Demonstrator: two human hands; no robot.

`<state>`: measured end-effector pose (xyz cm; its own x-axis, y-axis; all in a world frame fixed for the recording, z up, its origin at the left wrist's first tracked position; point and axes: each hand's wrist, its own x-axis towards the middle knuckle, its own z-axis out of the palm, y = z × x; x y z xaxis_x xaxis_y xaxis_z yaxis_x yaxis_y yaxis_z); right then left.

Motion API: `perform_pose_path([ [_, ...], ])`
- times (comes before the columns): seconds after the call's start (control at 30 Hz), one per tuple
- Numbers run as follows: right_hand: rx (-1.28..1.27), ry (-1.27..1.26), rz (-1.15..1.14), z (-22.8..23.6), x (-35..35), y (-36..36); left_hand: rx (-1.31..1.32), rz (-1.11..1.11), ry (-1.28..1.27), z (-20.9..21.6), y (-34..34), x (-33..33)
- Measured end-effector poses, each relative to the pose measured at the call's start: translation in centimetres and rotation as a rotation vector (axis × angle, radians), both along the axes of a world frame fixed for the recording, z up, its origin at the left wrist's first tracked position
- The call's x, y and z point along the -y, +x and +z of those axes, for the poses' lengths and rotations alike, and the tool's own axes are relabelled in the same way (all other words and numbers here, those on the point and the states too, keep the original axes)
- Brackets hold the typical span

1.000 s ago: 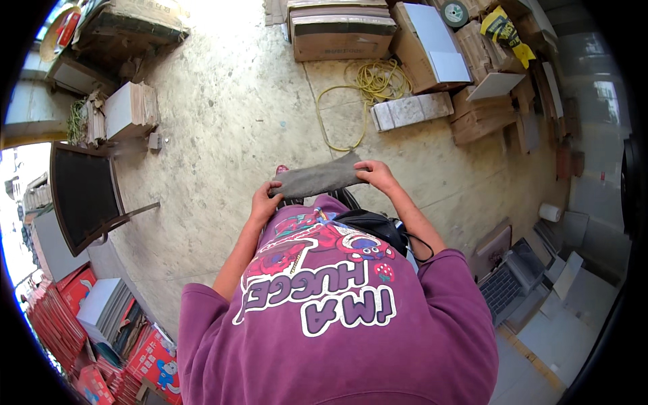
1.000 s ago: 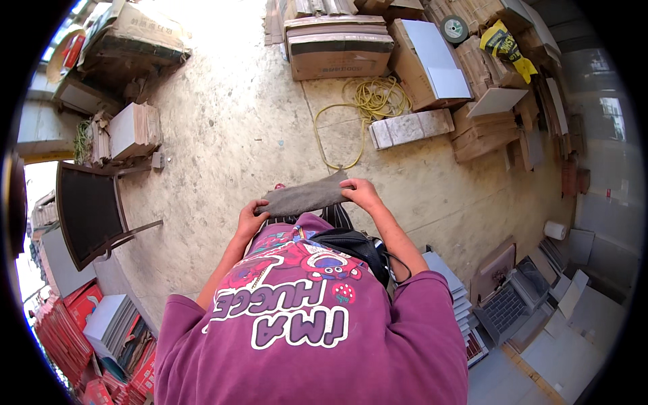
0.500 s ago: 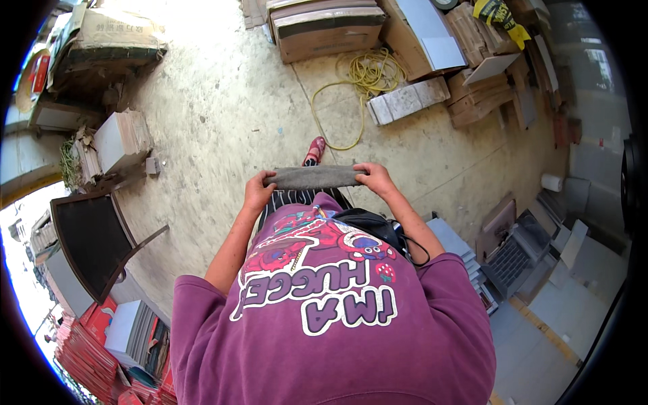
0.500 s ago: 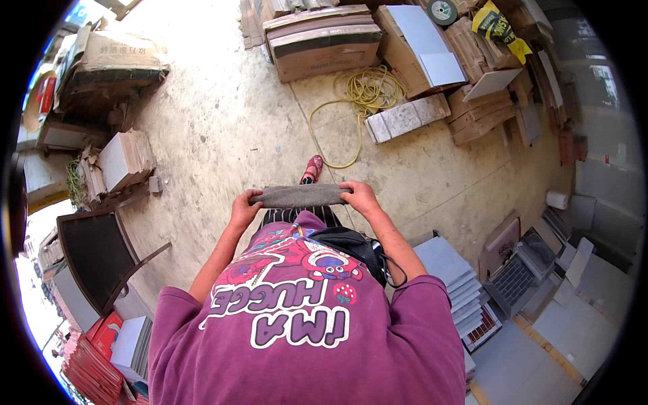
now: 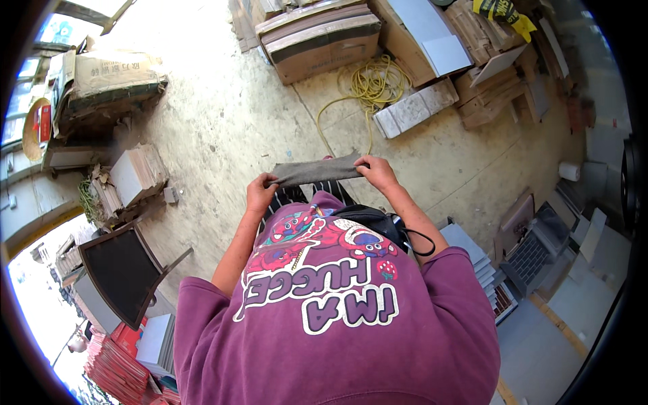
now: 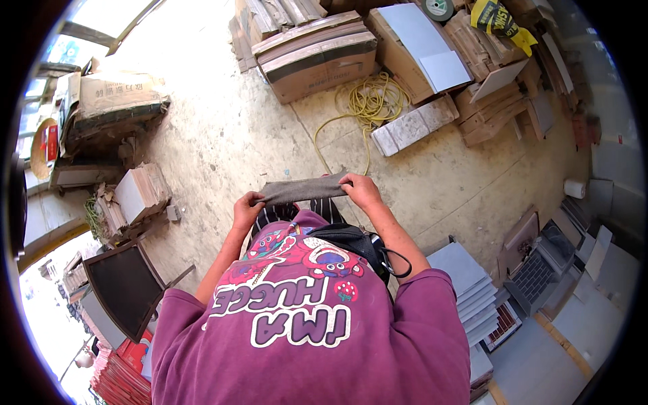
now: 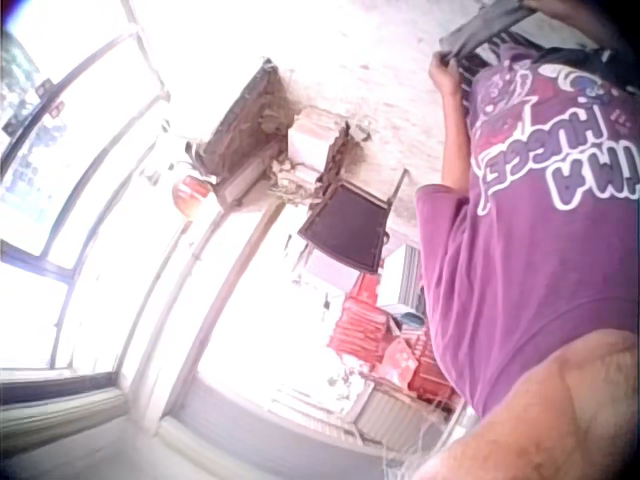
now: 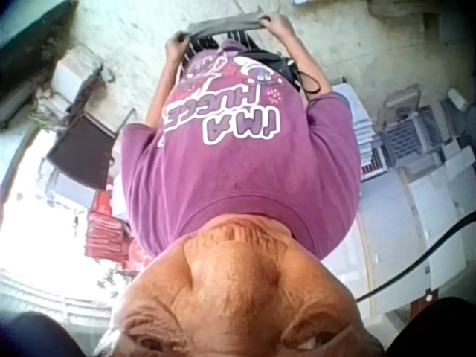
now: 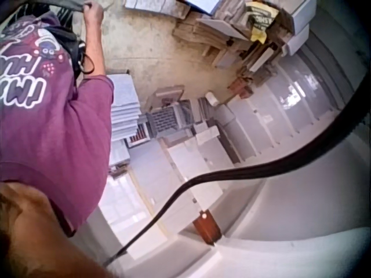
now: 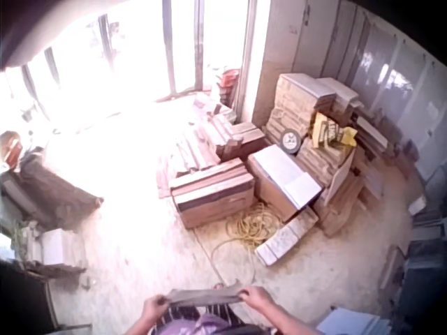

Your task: The person handles a sample book of stone-like paint finishes and several thin gray tile slabs, picking them up from stacks and turning the pages of the book to compare different materials.

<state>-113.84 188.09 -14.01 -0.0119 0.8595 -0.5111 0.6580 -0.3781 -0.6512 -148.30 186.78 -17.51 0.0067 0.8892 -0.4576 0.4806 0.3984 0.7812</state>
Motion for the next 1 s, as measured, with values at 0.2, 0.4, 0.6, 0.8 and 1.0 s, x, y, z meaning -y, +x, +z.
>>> perform_pose_path([
  [0.2,-0.062,-0.056,-0.067,0.3,-3.3,-0.3,-0.069,-0.047,-0.016,1.2,-0.3,-4.9],
  [0.4,-0.06,-0.067,-0.135,0.3,-7.8,-1.3,0.013,-0.087,-0.043,-1.3,-2.0,-11.1],
  [0.6,-0.004,-0.036,-0.177,0.1,-12.0,-3.7,-0.038,-0.183,-0.012,0.2,-3.7,-19.4],
  [0.8,-0.048,0.092,-0.262,1.5,-15.1,-6.4,-0.079,-0.284,0.063,0.2,-5.7,-26.2],
  [1.0,-0.05,0.194,-0.317,2.2,-18.3,-6.6,-0.1,-0.383,0.241,0.5,-4.4,-31.8],
])
